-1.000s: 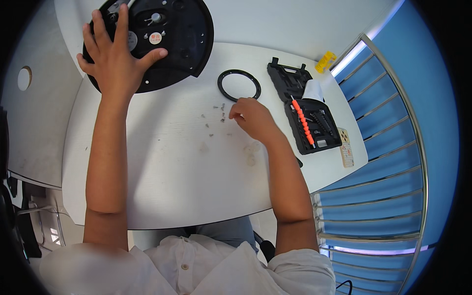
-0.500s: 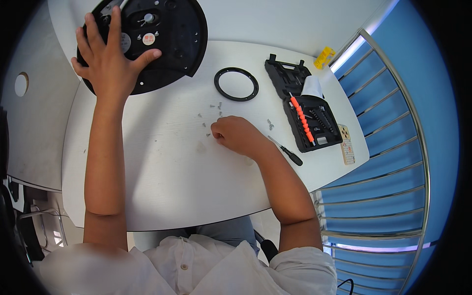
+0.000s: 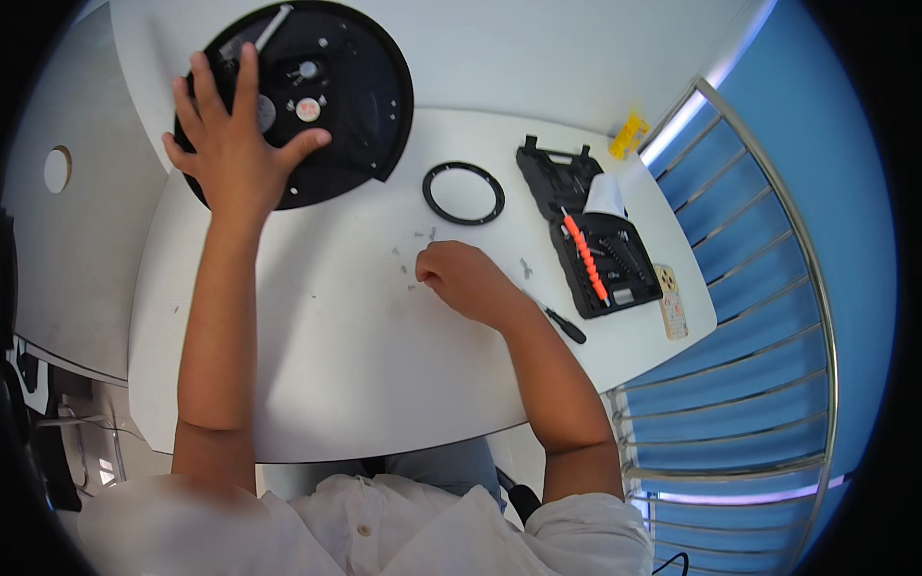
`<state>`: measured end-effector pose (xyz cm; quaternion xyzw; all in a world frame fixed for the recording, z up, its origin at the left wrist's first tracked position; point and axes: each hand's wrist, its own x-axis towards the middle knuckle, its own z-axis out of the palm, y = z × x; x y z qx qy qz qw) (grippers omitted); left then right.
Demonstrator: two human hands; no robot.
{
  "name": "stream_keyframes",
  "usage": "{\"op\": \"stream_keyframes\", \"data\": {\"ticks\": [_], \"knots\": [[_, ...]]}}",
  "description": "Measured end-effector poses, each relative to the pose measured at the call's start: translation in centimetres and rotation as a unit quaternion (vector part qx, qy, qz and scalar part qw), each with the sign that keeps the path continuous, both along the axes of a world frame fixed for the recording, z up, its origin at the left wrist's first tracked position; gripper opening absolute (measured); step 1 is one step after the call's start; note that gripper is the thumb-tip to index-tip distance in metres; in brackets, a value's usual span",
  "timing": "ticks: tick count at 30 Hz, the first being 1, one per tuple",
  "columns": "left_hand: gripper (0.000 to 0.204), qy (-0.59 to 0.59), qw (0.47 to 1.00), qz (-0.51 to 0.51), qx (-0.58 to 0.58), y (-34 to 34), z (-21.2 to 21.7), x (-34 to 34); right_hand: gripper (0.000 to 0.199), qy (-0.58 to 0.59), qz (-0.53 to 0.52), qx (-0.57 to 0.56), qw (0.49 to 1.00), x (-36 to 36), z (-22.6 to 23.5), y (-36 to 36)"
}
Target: The person assembles a black circular electronic device on a white table. They place small components into the device, use a screwdriver to tighten screws, and attach a black ring around the edge. The person rotates the device to access different sides and continues securing parts.
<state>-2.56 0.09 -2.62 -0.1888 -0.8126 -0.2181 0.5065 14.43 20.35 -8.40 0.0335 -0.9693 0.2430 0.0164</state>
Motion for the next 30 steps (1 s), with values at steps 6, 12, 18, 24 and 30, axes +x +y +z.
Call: {"op": "stream_keyframes", "data": {"ticks": [6, 12, 18, 24, 30], "knots": [[0.111, -0.062, 0.998, -0.009, 0.004, 0.1, 0.9, 0.9, 0.01, 0.346, -0.044, -0.042, 0.936, -3.2, 7.5, 0.1], [0.114, -0.101, 0.994, -0.03, 0.016, 0.1, 1.1, 1.3, 0.01, 0.439, -0.019, -0.017, 0.898, -9.7, 14.2, -4.0], [0.112, -0.103, 0.994, -0.038, 0.03, 0.0, 1.2, 1.5, 0.006, 0.405, -0.017, -0.058, 0.912, -12.8, 15.4, -6.1], [0.112, -0.097, 0.993, -0.054, 0.039, 0.1, 1.1, 1.3, 0.006, 0.374, -0.045, -0.002, 0.926, -14.1, 15.5, -6.3], [0.117, -0.091, 0.993, -0.062, 0.034, 0.0, 0.7, 0.9, 0.006, 0.362, -0.054, 0.008, 0.931, -14.9, 15.3, -6.7]]}}
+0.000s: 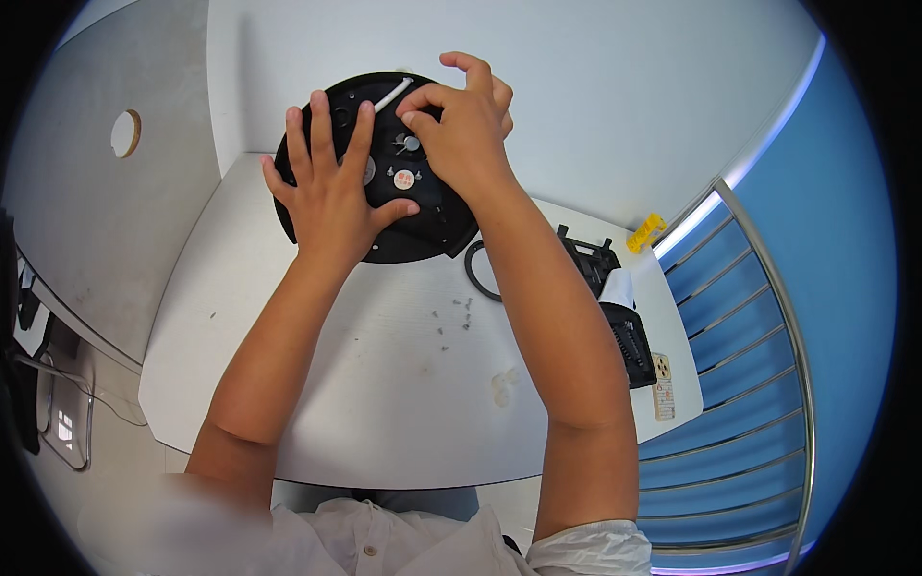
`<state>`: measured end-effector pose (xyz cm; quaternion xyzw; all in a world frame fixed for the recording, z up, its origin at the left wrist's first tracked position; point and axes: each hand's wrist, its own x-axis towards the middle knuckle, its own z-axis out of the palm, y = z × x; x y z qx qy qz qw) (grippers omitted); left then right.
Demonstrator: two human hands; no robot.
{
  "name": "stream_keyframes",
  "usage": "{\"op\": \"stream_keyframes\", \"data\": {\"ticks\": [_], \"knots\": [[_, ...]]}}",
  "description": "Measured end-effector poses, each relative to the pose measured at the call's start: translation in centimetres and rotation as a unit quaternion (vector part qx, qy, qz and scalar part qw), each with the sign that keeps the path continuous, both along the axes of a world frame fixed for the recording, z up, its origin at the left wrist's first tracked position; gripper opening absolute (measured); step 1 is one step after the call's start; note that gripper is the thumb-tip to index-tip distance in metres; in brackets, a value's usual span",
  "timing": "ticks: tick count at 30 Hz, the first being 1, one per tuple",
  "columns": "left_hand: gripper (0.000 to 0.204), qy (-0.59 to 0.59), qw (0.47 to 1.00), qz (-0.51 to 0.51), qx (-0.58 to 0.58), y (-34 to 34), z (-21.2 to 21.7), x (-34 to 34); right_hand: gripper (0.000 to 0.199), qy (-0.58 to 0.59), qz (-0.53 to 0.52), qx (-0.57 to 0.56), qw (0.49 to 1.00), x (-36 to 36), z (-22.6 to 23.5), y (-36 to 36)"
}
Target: The person assembles a black circular electronic device on a white table. They place small components into the device, use a screwdriver to tighten screws, and attach a black ring around the edge. The person rotates the device to access different sides and continues securing parts.
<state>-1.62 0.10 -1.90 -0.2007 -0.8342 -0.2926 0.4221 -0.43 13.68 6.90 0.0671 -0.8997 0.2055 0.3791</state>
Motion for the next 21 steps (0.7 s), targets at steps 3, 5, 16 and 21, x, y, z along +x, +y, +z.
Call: {"op": "stream_keyframes", "data": {"ticks": [3, 5, 16, 21], "knots": [[0.117, 0.003, 1.0, -0.003, 0.0, 0.07, 0.02, -0.01, 0.006, 0.001, -0.01, -0.002, 1.0, -0.04, 0.11, -0.02], [0.117, 0.001, 1.0, -0.002, -0.001, 0.02, 0.0, -0.06, 0.006, 0.001, -0.012, 0.002, 1.0, -0.14, 0.19, -0.18], [0.117, -0.005, 1.0, 0.002, -0.003, -0.05, 0.04, -0.08, 0.007, 0.016, -0.035, 0.055, 0.998, 0.01, 0.26, -0.69], [0.114, 0.002, 1.0, 0.005, 0.015, -0.02, 0.13, 0.05, 0.007, 0.023, 0.005, 0.034, 0.999, -0.45, 0.04, -0.24]]}}
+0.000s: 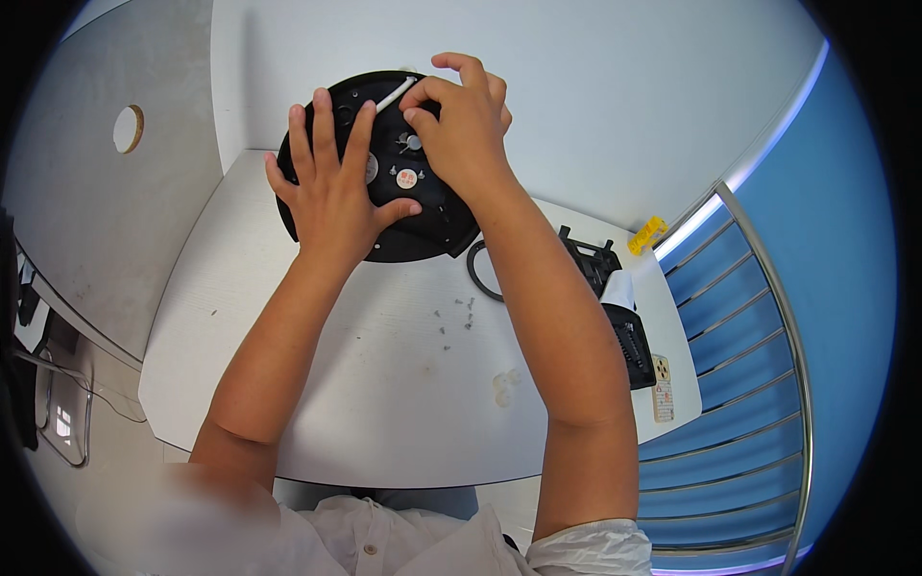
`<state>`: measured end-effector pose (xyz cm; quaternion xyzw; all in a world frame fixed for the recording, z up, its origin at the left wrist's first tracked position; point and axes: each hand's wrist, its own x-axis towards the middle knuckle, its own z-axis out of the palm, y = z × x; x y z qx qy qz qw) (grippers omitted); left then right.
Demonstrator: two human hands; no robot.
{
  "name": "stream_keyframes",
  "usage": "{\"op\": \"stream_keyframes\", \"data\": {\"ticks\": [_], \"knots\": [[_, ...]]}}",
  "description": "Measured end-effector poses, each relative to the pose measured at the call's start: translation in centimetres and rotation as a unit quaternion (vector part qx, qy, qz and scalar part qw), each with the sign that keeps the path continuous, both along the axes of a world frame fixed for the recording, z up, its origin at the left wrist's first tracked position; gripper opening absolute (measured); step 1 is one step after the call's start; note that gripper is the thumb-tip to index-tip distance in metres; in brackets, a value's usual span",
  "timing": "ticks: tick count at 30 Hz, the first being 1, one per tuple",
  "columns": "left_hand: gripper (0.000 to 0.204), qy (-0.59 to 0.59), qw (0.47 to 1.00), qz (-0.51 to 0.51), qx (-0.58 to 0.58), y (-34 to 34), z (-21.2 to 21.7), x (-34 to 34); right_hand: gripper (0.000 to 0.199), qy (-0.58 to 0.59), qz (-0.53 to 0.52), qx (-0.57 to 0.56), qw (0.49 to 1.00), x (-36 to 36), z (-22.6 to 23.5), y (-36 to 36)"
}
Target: The person assembles a black circular electronic device on a white table. They place small components into the device, use a screwdriver to tighten screws, and attach a black ring around the edge. The person rotates the device to access different sides and continues securing parts.
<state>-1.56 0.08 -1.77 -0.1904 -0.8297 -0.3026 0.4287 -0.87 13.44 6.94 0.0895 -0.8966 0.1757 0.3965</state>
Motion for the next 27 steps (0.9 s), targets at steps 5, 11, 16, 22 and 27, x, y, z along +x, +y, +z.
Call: {"op": "stream_keyframes", "data": {"ticks": [5, 11, 16, 22, 27], "knots": [[0.114, 0.004, 1.0, 0.0, -0.001, 0.0, -0.1, 0.0, 0.007, 0.004, 0.013, 0.01, 1.0, -0.1, 0.0, 0.3], [0.114, 0.003, 1.0, 0.0, -0.001, 0.0, -0.2, 0.0, 0.005, 0.013, 0.03, 0.004, 0.999, -0.4, -0.2, 0.8], [0.114, 0.006, 1.0, 0.001, 0.001, 0.1, -0.1, -0.1, 0.004, 0.047, 0.003, 0.08, 0.996, 0.1, -0.4, 0.3], [0.112, 0.024, 1.0, 0.0, 0.007, 0.1, 0.1, -0.1, 0.011, 0.222, 0.024, 0.088, 0.971, 3.9, -0.5, 0.7], [0.107, 0.076, 0.997, -0.007, 0.01, -0.2, -1.2, -0.7, 0.022, -0.038, 0.168, -0.011, 0.985, 13.8, -9.8, -0.6]]}}
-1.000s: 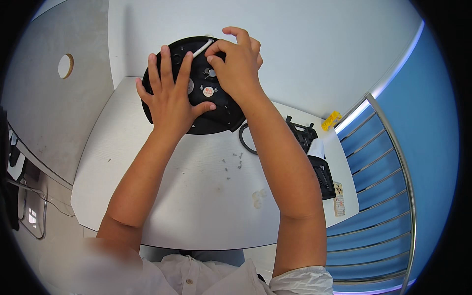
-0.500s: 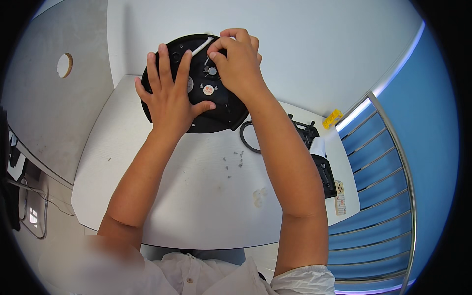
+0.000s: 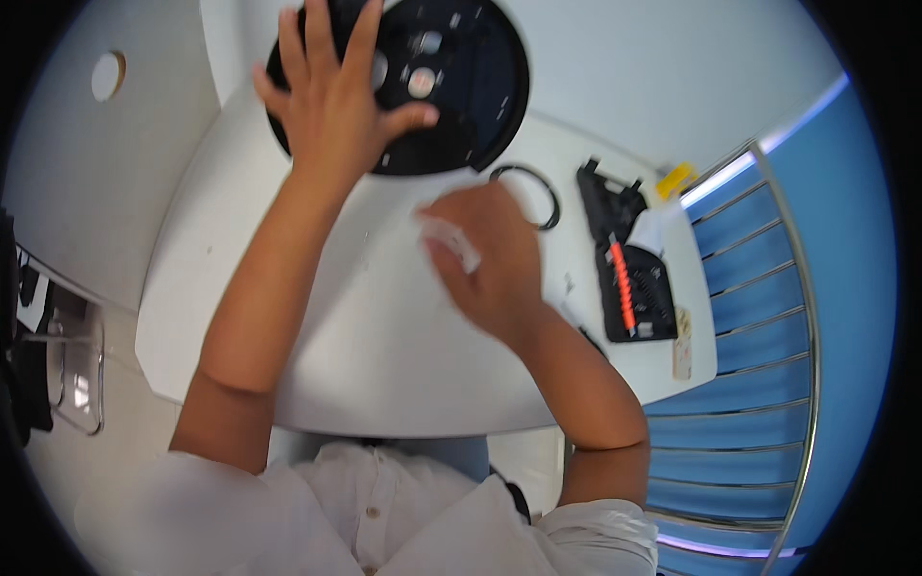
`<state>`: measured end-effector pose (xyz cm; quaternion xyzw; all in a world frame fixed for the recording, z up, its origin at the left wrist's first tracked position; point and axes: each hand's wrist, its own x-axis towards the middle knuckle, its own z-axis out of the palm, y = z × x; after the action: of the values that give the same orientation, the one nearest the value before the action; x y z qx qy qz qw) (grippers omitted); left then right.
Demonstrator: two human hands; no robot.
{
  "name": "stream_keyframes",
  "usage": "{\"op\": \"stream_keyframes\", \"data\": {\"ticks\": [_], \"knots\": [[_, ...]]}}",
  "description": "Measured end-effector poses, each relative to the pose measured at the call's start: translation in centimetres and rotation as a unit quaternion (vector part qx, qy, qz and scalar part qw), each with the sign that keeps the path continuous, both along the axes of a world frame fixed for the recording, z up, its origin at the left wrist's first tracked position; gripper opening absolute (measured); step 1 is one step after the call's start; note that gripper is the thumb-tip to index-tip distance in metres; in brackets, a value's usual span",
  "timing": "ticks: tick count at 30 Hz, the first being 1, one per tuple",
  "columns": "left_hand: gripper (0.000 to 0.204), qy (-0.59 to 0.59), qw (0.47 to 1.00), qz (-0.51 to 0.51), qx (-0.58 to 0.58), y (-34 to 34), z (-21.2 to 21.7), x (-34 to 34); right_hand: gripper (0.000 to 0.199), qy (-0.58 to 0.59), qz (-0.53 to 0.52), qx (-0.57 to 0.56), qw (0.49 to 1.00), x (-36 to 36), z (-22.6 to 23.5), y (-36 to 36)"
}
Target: The person assembles a black circular electronic device on a white table. They place small components into the device, use a screwdriver to tighten screws, and attach a black ring around the edge. The person rotates the device to access different sides and continues securing parts.
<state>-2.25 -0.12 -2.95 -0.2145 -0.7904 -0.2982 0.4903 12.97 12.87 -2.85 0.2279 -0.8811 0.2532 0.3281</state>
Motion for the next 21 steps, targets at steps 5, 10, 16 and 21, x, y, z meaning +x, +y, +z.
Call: {"op": "stream_keyframes", "data": {"ticks": [5, 10, 16, 21], "knots": [[0.111, -0.101, 0.994, 0.014, -0.041, 0.3, 1.4, 1.6, 0.072, -0.21, -0.005, 0.174, 0.962, 5.7, -5.5, -4.7], [0.109, -0.131, 0.99, 0.005, -0.044, 0.1, 2.0, 2.1, 0.057, -0.235, -0.087, 0.177, 0.952, -0.5, -7.4, -4.2], [0.108, -0.138, 0.988, 0.044, -0.049, -0.3, 2.4, 1.9, 0.036, -0.327, -0.08, 0.076, 0.939, -11.8, -9.5, -2.1], [0.107, -0.083, 0.996, -0.002, -0.026, 0.1, 1.5, 1.7, 0.032, -0.035, -0.032, -0.14, 0.989, -18.2, -14.1, -6.2]]}}
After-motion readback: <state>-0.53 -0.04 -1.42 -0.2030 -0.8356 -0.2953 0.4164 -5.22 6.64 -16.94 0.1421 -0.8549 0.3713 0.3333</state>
